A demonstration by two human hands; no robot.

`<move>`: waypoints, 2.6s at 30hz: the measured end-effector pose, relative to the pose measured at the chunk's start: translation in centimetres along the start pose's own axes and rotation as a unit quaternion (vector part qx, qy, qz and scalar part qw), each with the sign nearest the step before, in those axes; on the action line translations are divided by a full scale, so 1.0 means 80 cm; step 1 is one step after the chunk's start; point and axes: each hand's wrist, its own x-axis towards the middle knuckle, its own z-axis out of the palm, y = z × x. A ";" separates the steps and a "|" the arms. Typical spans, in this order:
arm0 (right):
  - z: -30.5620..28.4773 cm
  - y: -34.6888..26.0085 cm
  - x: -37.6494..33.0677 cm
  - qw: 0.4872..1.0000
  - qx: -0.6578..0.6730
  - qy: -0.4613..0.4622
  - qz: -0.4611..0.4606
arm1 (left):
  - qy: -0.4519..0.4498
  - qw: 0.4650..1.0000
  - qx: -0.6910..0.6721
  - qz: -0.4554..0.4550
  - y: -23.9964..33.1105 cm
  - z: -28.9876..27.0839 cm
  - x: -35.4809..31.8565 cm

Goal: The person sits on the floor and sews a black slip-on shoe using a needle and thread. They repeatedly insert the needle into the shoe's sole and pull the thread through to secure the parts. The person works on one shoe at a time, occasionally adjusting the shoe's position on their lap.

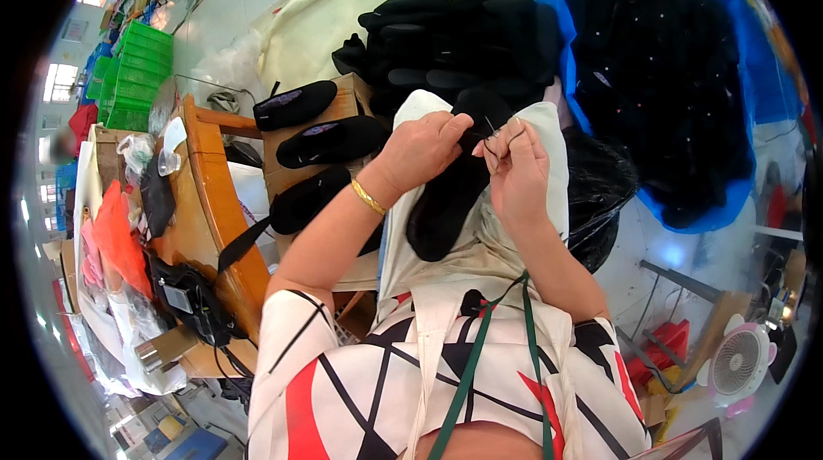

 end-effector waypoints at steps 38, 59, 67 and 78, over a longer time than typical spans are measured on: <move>-0.083 -0.093 -0.124 0.856 -0.427 -0.132 0.260 | -0.227 0.516 -0.657 -0.501 0.056 0.033 -0.081; -0.084 0.006 -0.087 0.878 -0.463 -0.058 0.104 | -0.251 0.677 -0.516 -0.460 0.055 0.047 -0.091; -0.201 -0.054 -0.116 0.940 -0.024 0.292 0.176 | -0.206 0.579 -0.637 -0.465 0.051 0.035 -0.100; -0.268 -0.086 -0.137 0.928 0.043 0.360 0.089 | -0.237 0.829 -0.368 -0.348 0.067 0.025 -0.075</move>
